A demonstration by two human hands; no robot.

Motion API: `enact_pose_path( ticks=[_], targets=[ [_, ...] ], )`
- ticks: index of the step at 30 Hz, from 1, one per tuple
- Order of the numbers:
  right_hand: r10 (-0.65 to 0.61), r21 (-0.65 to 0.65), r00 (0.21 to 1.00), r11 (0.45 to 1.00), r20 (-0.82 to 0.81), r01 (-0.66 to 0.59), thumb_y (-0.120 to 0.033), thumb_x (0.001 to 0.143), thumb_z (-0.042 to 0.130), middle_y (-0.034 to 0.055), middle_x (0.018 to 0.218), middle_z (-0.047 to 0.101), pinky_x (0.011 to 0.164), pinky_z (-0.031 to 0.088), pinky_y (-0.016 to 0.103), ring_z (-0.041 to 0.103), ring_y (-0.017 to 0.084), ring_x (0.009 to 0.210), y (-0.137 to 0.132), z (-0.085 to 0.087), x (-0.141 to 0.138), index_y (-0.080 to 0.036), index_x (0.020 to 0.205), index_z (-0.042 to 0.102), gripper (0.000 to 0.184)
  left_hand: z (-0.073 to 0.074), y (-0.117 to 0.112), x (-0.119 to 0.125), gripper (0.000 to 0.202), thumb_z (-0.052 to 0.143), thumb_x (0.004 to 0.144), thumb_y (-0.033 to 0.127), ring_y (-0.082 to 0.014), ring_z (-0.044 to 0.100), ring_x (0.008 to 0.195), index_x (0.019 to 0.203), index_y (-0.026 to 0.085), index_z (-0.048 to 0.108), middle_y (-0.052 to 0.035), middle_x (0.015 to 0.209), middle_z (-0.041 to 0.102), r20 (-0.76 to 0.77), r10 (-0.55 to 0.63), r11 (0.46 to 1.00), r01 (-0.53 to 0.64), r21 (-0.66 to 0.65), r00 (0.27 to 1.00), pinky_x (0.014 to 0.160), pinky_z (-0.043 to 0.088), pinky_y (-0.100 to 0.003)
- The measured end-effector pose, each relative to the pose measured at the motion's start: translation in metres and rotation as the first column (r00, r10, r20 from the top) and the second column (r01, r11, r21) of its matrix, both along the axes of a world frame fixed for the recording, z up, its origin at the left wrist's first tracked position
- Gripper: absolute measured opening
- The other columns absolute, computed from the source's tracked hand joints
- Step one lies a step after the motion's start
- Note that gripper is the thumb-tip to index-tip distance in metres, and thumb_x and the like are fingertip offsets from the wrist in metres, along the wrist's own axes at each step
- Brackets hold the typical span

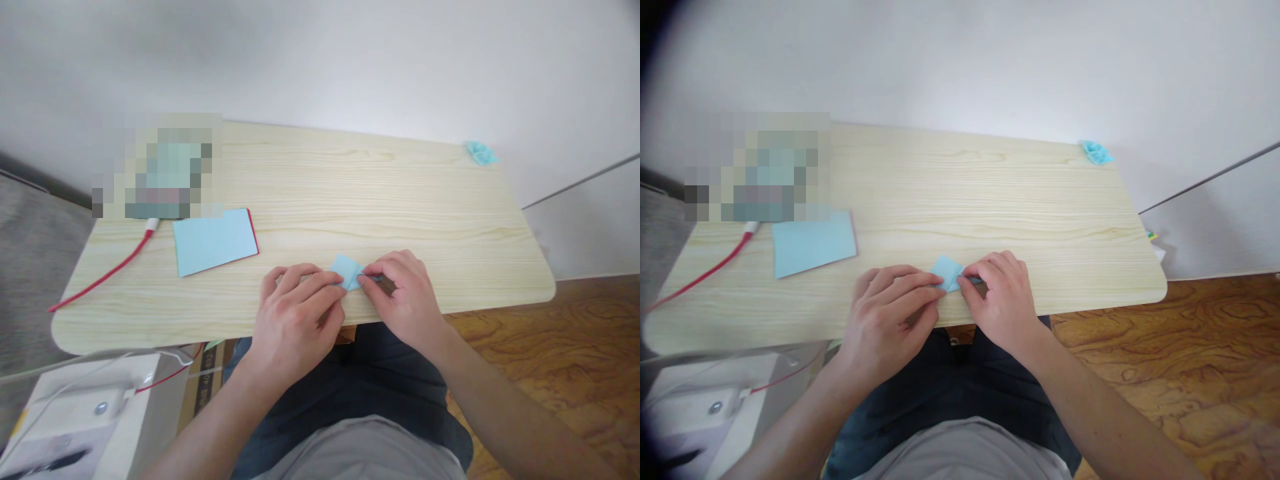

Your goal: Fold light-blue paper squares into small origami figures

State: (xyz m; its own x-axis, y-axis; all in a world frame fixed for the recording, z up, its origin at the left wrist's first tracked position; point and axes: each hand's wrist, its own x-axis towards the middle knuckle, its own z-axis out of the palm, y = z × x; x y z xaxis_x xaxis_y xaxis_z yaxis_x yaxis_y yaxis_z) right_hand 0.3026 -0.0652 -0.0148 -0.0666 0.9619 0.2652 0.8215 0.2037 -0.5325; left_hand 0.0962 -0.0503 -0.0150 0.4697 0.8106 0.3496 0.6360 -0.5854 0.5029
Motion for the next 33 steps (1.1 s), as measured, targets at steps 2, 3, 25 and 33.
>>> enact_pose_path(
  ticks=[2,3,25,33],
  targets=[
    [-0.021,-0.003,1.0,1.0,0.008,0.021,-0.029,0.092,0.068,0.0038,0.091,0.069,0.086,0.043,0.042,0.059,0.024,0.095,-0.001,0.001,-0.002,-0.024,0.09,0.067,0.005,0.0,0.0,0.0,0.02,0.066,0.087,0.017,-0.0252,0.061,0.116,0.098,0.03,0.075,0.0036,0.116,0.075,0.0,-0.003,1.0,0.003,0.001,1.0,0.105,0.037,-0.051],
    [-0.032,-0.004,0.999,0.999,0.012,0.032,-0.028,0.091,0.068,0.0037,0.091,0.069,0.086,0.043,0.042,0.059,0.025,0.095,-0.001,0.001,-0.004,-0.024,0.09,0.067,0.005,0.0,0.0,-0.001,0.02,0.066,0.087,0.017,-0.0256,0.06,0.116,0.098,0.03,0.075,0.0033,0.116,0.075,-0.001,-0.004,1.0,0.004,0.001,1.0,0.106,0.037,-0.051],
    [-0.071,-0.053,0.997,0.996,0.012,0.071,-0.029,0.092,0.065,0.0044,0.093,0.069,0.086,0.043,0.045,0.059,0.026,0.095,-0.002,0.002,-0.008,-0.025,0.092,0.065,0.004,0.001,0.0,-0.008,0.031,0.068,0.087,0.019,-0.0287,0.059,0.119,0.113,0.035,0.073,0.0031,0.125,0.072,-0.069,-0.075,0.997,0.073,-0.029,0.995,0.106,0.038,-0.056],
    [-0.079,-0.058,0.997,0.995,0.022,0.08,-0.029,0.093,0.065,0.0046,0.094,0.069,0.087,0.043,0.045,0.059,0.026,0.094,-0.001,0.003,-0.009,-0.025,0.093,0.065,0.004,0.001,0.0,-0.012,0.035,0.069,0.087,0.019,-0.0294,0.059,0.12,0.118,0.036,0.071,0.003,0.128,0.071,-0.08,-0.106,0.994,0.105,-0.02,0.991,0.103,0.041,-0.056]
  ],
)
